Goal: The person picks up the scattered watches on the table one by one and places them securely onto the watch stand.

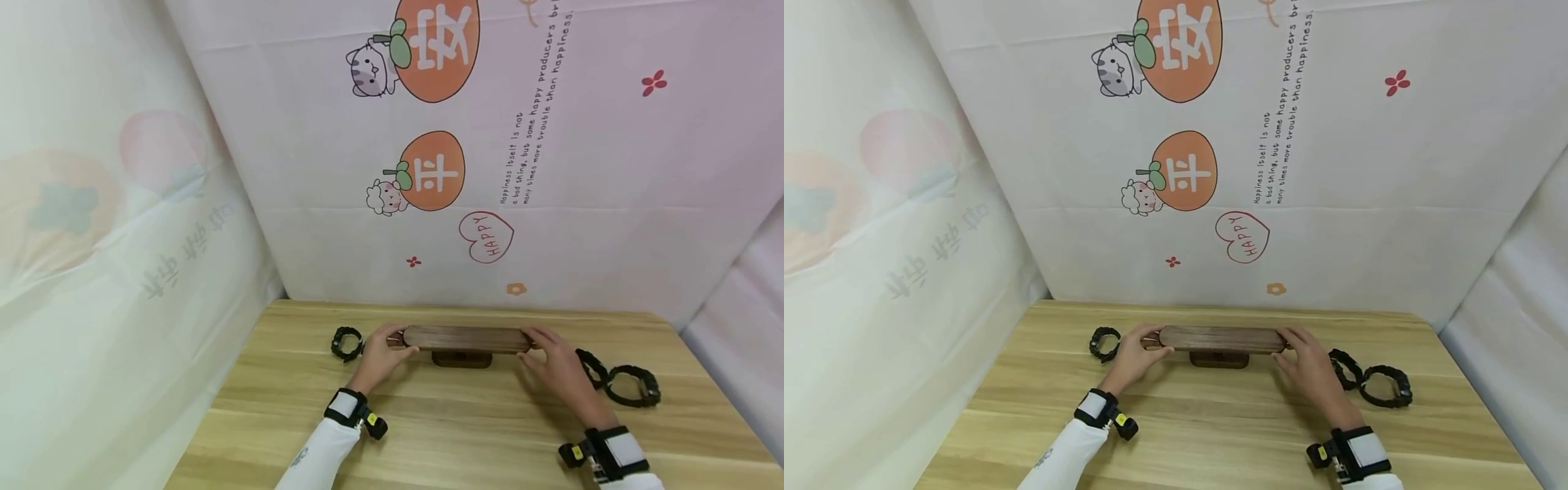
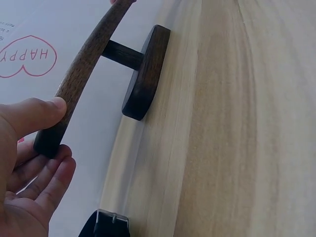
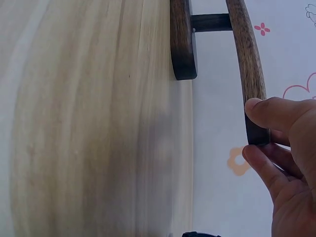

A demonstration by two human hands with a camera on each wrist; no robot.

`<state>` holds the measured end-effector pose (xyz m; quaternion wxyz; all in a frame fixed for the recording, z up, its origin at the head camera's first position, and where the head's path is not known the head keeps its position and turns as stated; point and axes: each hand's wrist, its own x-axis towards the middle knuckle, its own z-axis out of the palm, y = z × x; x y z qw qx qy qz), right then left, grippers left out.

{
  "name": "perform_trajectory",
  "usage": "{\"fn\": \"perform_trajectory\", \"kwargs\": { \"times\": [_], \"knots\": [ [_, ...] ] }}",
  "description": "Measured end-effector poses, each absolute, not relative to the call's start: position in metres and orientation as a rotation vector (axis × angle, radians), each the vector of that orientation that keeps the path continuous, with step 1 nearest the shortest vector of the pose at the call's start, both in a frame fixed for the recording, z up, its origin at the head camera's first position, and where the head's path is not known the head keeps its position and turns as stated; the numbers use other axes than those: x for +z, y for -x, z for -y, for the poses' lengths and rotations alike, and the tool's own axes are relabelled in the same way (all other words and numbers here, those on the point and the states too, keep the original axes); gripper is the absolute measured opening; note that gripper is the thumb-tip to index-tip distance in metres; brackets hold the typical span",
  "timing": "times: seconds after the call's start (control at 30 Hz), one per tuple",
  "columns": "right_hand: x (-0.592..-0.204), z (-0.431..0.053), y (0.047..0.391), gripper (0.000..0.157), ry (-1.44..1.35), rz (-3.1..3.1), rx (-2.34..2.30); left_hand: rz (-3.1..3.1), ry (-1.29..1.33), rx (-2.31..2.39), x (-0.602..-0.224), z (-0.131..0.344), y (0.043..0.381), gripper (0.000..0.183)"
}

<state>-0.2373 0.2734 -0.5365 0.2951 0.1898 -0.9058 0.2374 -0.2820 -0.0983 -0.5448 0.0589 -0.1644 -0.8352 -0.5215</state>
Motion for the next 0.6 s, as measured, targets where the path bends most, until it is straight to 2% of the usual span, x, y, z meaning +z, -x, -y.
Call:
{"fn": "perform_trajectory", "kwargs": {
  "times": [0.6],
  "knots": [
    [-0.538, -0.270, 0.233, 0.057, -0.525, 2.372, 0.630, 2.520, 0.481, -1.572, -0.544, 0.101, 0.271, 0.052]
  ]
}}
